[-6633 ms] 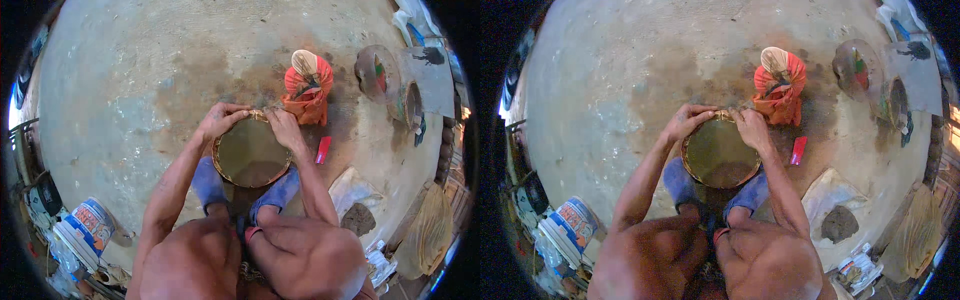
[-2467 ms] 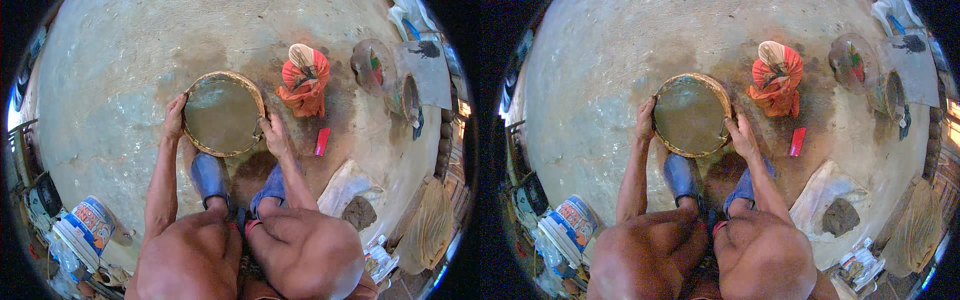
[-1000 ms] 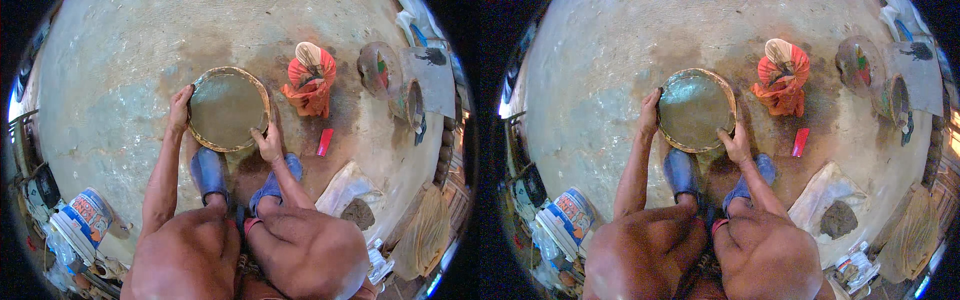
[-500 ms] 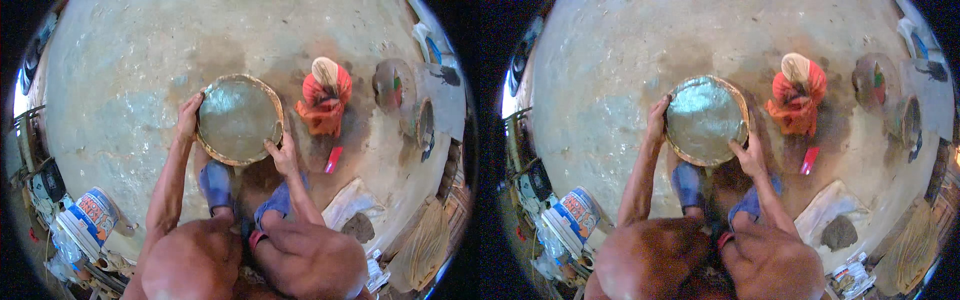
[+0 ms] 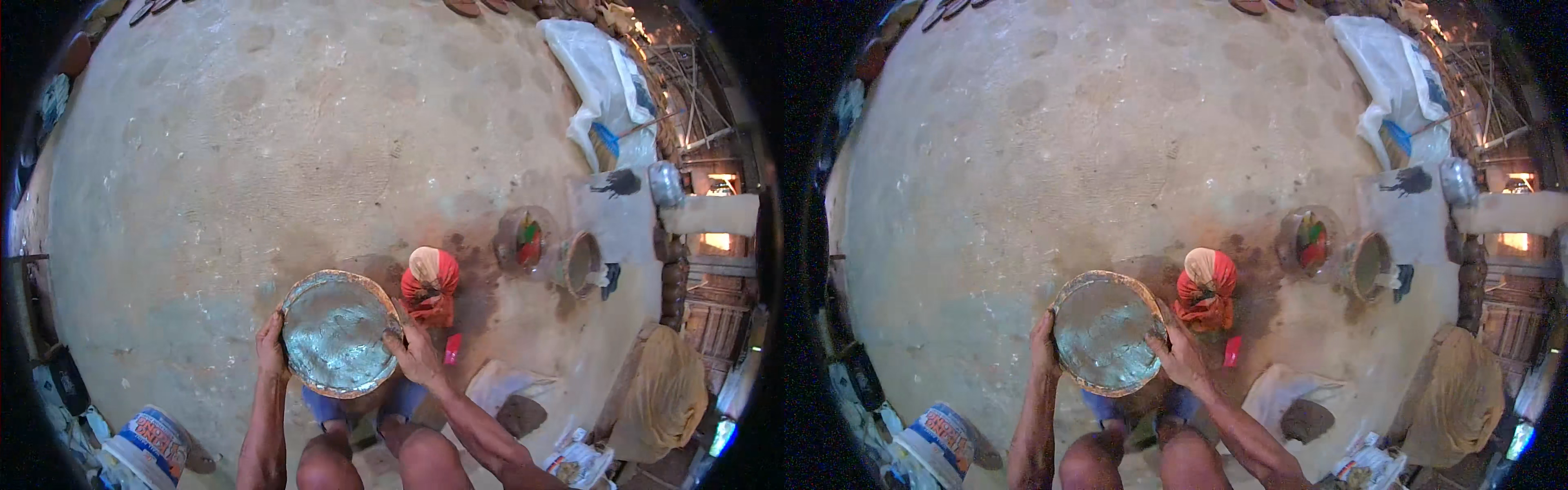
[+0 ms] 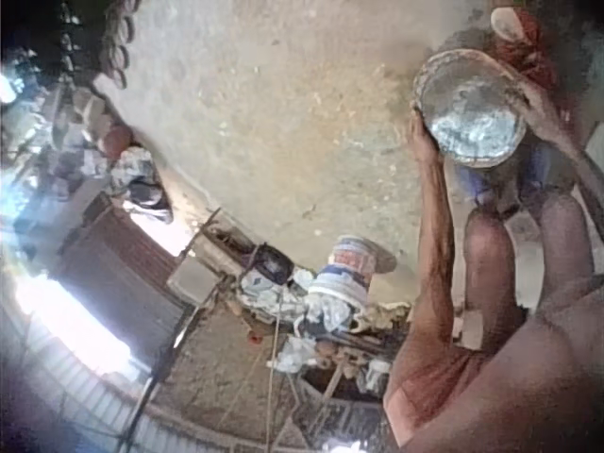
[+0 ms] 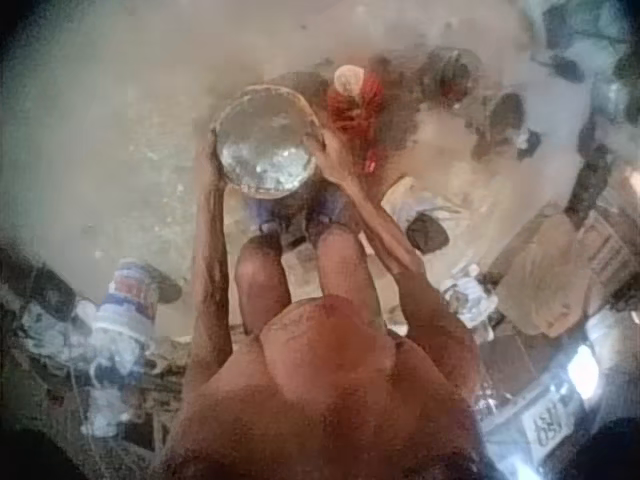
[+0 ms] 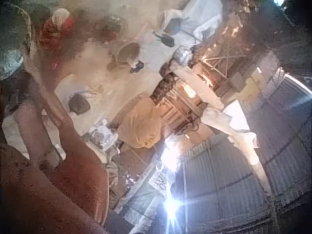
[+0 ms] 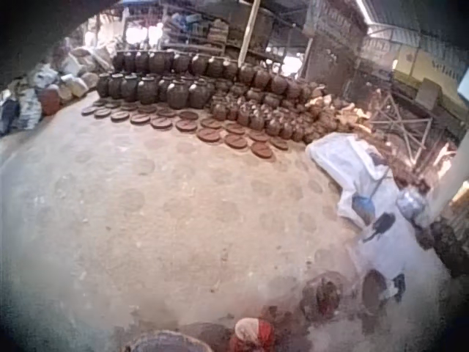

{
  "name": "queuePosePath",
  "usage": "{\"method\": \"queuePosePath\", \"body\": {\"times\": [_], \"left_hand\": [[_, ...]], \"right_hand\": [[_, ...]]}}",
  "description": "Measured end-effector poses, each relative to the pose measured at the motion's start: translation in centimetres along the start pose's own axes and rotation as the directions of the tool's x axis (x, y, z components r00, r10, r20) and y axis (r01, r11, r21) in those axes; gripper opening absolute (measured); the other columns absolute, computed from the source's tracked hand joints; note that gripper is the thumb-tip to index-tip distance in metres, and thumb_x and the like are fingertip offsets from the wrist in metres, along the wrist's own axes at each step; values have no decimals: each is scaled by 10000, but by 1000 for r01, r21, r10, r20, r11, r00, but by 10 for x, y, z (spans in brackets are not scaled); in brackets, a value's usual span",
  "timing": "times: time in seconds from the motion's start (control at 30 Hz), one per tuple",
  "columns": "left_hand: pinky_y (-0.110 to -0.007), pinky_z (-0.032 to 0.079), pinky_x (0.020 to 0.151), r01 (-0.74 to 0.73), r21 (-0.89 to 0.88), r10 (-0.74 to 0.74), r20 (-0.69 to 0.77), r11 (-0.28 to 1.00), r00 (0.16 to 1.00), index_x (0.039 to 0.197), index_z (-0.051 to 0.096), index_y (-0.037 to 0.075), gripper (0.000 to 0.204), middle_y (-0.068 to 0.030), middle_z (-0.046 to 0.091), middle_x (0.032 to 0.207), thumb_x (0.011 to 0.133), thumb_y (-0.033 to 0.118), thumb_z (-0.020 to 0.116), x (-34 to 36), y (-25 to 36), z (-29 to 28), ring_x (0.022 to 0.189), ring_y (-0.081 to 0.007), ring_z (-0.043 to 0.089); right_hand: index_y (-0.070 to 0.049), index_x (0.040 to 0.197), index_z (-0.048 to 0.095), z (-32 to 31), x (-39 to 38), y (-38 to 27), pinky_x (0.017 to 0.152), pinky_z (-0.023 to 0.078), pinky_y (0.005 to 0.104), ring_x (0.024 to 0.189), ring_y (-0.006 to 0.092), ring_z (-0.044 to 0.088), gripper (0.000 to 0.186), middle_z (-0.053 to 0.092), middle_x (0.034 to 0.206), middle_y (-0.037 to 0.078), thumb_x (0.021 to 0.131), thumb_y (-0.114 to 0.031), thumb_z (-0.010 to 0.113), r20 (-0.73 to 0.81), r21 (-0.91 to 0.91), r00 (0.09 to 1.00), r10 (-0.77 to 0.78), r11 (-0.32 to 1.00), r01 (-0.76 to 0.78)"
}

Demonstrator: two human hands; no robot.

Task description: The person shapes a damp clay base inside a wooden hoop by hand and with a red tool, then picks up the hoop and turns around.

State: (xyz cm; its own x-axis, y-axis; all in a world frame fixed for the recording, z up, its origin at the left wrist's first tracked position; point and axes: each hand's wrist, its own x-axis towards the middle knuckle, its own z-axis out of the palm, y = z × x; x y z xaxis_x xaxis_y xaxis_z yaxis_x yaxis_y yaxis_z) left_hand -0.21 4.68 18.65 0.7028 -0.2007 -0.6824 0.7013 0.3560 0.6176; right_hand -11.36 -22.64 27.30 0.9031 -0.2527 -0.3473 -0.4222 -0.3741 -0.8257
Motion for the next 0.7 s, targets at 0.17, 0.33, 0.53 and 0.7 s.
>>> {"method": "queuePosePath", "body": {"times": [0.17,0.33,0.53,0.7], "left_hand": [[-375,490,1044,41,15,-40,-50,999,998,1373,613,-31,433,-118,659,1334,1073,277,564,-95,114,71,1203,-218,625],[-384,480,1029,20,12,-19,-79,1000,997,1341,607,-24,438,-109,662,1286,1065,314,562,-175,213,124,1171,-223,619],[-392,481,1034,148,-31,-151,-112,989,982,1338,598,-20,450,-126,656,1293,1074,331,496,-184,282,188,1172,-253,620],[-435,508,1003,174,-47,-179,-156,984,971,1324,603,-15,412,-128,653,1278,1074,291,483,-152,340,314,1129,-261,639]], "right_hand": [[49,1355,570,-65,-27,-132,1117,413,467,1310,418,551,528,566,1406,277,1010,-347,625,114,107,972,206,970,-218],[32,1346,578,-125,-40,-244,1057,457,451,1235,416,593,489,619,1297,276,989,-294,650,196,54,963,183,979,-197],[24,1424,536,-185,3,-325,1083,447,463,1275,432,571,520,595,1372,274,963,-190,648,39,283,997,72,956,-80],[27,1400,554,-246,64,-321,1021,487,422,1175,370,646,482,660,1264,245,988,-216,610,30,299,989,143,943,-145]]}}
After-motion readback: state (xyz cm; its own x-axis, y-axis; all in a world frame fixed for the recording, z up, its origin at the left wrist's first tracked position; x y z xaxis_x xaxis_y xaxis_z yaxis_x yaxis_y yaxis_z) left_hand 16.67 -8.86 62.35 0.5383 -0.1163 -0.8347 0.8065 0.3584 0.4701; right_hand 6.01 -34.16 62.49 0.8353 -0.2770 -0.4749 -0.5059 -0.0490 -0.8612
